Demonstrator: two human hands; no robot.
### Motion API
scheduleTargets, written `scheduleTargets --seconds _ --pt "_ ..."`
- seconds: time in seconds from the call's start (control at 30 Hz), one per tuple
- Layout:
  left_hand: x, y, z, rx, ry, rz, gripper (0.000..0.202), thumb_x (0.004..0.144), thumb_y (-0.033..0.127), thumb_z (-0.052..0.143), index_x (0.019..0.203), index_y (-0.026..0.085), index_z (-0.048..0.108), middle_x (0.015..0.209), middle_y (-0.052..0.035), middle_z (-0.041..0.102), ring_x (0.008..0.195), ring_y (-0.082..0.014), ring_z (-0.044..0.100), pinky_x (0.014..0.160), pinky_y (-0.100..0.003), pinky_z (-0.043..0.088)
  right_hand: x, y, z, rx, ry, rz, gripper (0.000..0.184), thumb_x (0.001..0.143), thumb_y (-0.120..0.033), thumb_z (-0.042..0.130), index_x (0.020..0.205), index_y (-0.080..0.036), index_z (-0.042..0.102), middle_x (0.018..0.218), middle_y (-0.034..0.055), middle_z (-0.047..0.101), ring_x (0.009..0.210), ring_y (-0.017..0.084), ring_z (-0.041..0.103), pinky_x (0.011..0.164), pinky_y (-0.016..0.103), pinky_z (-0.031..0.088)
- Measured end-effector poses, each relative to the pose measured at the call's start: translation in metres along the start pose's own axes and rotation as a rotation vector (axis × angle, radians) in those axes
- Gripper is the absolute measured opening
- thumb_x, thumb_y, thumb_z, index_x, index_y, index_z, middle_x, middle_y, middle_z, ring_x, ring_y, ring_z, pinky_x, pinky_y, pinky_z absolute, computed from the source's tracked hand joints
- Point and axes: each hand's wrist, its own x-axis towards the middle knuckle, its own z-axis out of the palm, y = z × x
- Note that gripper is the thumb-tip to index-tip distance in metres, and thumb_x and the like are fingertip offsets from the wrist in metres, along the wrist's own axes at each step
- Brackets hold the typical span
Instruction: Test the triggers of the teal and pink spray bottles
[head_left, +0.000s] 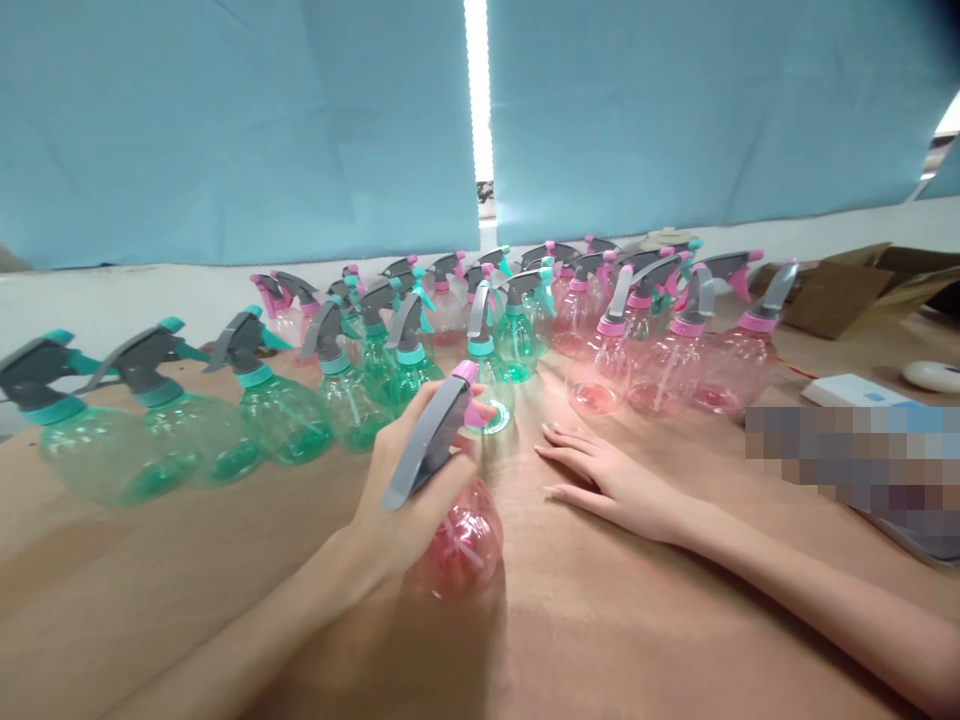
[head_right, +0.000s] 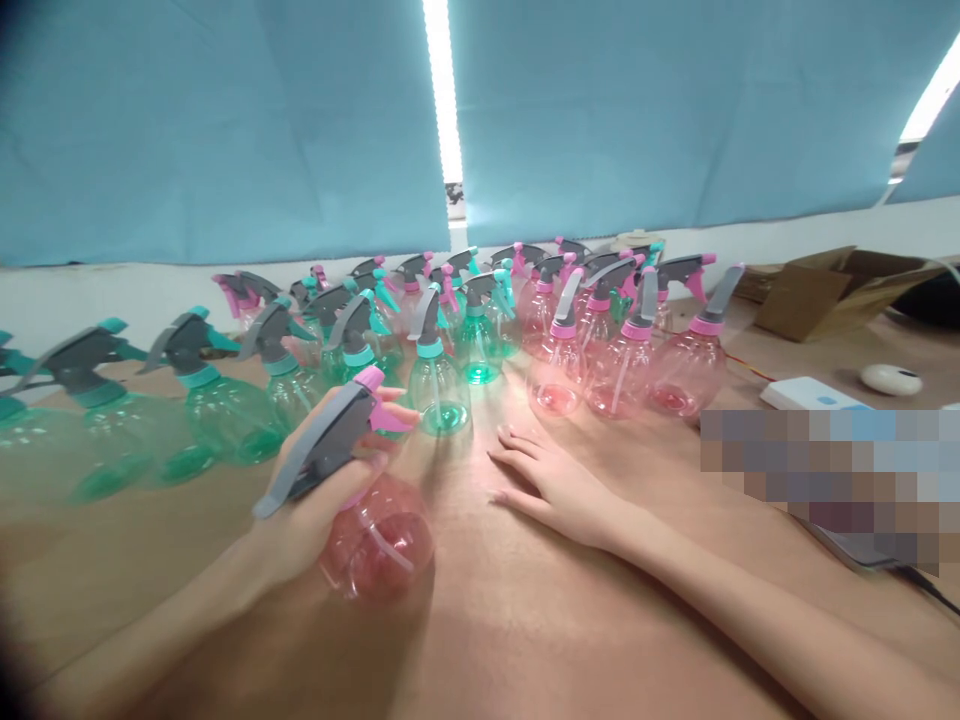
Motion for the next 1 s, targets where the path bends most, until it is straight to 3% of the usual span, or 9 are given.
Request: scheduleTargets --seconds 0.07,0.23,0.43,0.67,0.87,1.0 --pt "0.0 -0.0005 0.0011 -0.078 -0.024 -0.021 0.048 0.075 0.01 0.048 0.12 0.026 0.049 0.103 -0.0015 0.065 0.066 -0.0127 0.055 0.062 -0.028 0.045 -0.0001 0.0001 0.0002 0.003 0.002 -0.003 0.061 0.092 -0.059 0.046 0.138 -0.019 0.052 0.148 0.0134 0.043 0.14 0.031 0.032 0.114 0.052 0.027" --pt "-0.0013 -0.0006 0.001 -0.064 -0.023 -0.04 0.039 0.075 0.014 0.051 0.112 0.026 0.054 0.077 0.0031 0.06 0.053 -0.0117 0.045 0.051 -0.027 0.037 -0.0002 0.0012 0.0012 0.013 0.014 -0.005 0.059 0.092 -0.058 0.047 0.138 -0.021 0.051 0.149 0.0127 0.041 0.139 0.031 0.033 0.113 0.052 0.027" --pt "-0.0008 0.0003 0.0021 -0.037 -0.012 -0.04 0.042 0.077 0.014 0.052 0.117 0.026 0.052 0.087 0.0017 0.064 0.056 -0.0119 0.049 0.055 -0.027 0.042 0.0005 0.0007 0.0002 -0.025 -0.019 0.004 0.063 0.093 -0.059 0.044 0.139 -0.016 0.05 0.151 0.0143 0.038 0.14 0.03 0.031 0.114 0.05 0.026" --pt "-0.0025 0.0021 0.0029 -0.015 0.011 -0.031 0.047 0.078 0.011 0.053 0.122 0.026 0.051 0.109 -0.0014 0.066 0.077 -0.0157 0.061 0.073 -0.03 0.048 -0.0001 0.0003 0.0003 0.004 0.014 -0.004 0.059 0.092 -0.058 0.047 0.138 -0.02 0.051 0.148 0.0127 0.042 0.139 0.031 0.033 0.113 0.052 0.028" --pt "-0.0025 0.0004 0.0015 0.014 0.004 -0.034 0.039 0.08 0.013 0.052 0.117 0.026 0.053 0.097 0.0007 0.065 0.064 -0.0134 0.053 0.064 -0.029 0.044 -0.0001 0.0007 0.0015 0.001 0.01 0.003 0.061 0.092 -0.058 0.046 0.138 -0.018 0.051 0.149 0.0142 0.041 0.139 0.031 0.033 0.113 0.052 0.028" --pt "-0.0017 0.0012 0.0017 -0.025 -0.02 -0.038 0.042 0.08 0.013 0.052 0.12 0.025 0.051 0.099 -0.0006 0.065 0.062 -0.0122 0.05 0.061 -0.028 0.042 -0.0001 0.001 0.0026 0.016 0.031 -0.01 0.058 0.092 -0.057 0.047 0.137 -0.02 0.053 0.148 0.013 0.042 0.139 0.032 0.034 0.113 0.053 0.028"
